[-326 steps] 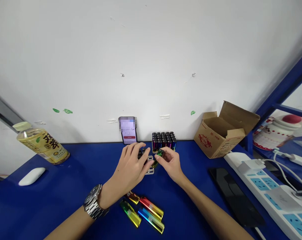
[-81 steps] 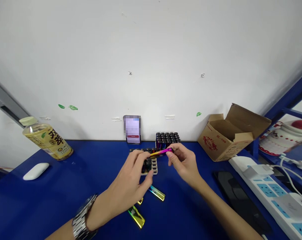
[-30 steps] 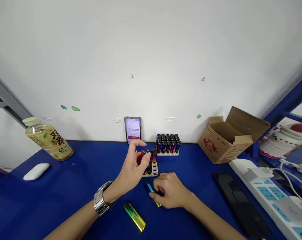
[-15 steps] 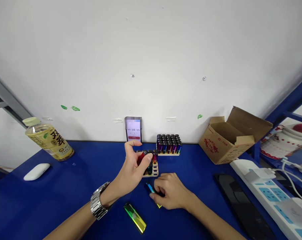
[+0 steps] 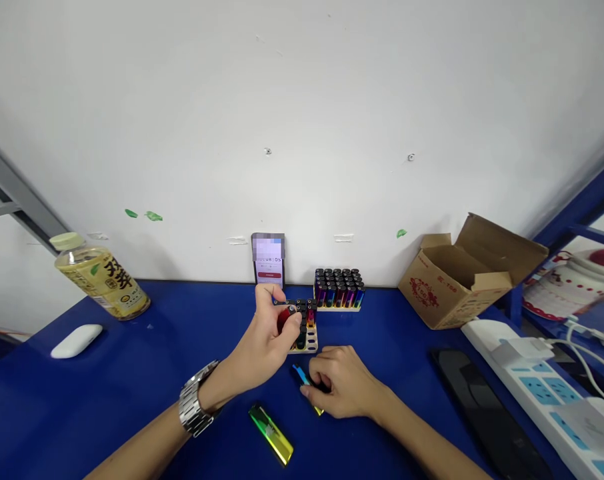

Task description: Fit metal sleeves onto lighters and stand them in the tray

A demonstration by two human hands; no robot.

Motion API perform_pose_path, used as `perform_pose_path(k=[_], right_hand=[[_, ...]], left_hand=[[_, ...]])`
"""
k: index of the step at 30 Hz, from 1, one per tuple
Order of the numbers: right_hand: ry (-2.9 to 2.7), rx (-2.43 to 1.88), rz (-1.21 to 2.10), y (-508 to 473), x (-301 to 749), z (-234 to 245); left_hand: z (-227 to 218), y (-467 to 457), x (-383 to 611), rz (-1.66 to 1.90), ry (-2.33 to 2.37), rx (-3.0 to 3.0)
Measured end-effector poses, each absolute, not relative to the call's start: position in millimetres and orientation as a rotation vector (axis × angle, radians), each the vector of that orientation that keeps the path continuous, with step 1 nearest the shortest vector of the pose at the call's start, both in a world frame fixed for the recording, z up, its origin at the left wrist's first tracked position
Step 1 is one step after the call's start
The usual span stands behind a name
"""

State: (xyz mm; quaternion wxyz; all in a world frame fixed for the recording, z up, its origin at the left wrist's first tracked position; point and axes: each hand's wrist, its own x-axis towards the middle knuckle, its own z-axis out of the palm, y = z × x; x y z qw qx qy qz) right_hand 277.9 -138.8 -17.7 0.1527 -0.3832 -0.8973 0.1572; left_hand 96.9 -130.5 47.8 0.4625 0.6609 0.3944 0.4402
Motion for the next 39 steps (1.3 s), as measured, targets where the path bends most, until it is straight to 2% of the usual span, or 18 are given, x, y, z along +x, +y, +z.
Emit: perform_pose_path(k=[4,8,12,17,24,28,33,39], right_hand=[[-2.525,-1.088,0.505,-139,278,-18],[-2.226,-1.013,0.757,-137,280,-17],[-1.767,-0.920,0.872,-137,278,-4],[-1.770,-0.887,0.905,-141,269,22],[-1.726,-0.928,0.764,-124,291,26],[-1.826,-0.992,0.614,-108,306,9],[-2.072,-0.979,0.391,-102,303,-8],[-2.314,-1.145,0.395,-100,296,10]], left_hand=[[47,-130,98,1.099,0.984,1.632],[48,-130,104,1.090,1.078,1.719],[50,-133,105,0.886,1.091,1.896],[56,-144,104,0.669,0.980,2.074],[64,-165,80,0.698,1.121,2.230],[63,-175,54,0.417,1.307,2.193],[38,-179,31,0.094,1.206,2.207],[27,-182,31,-0.124,1.248,2.184]])
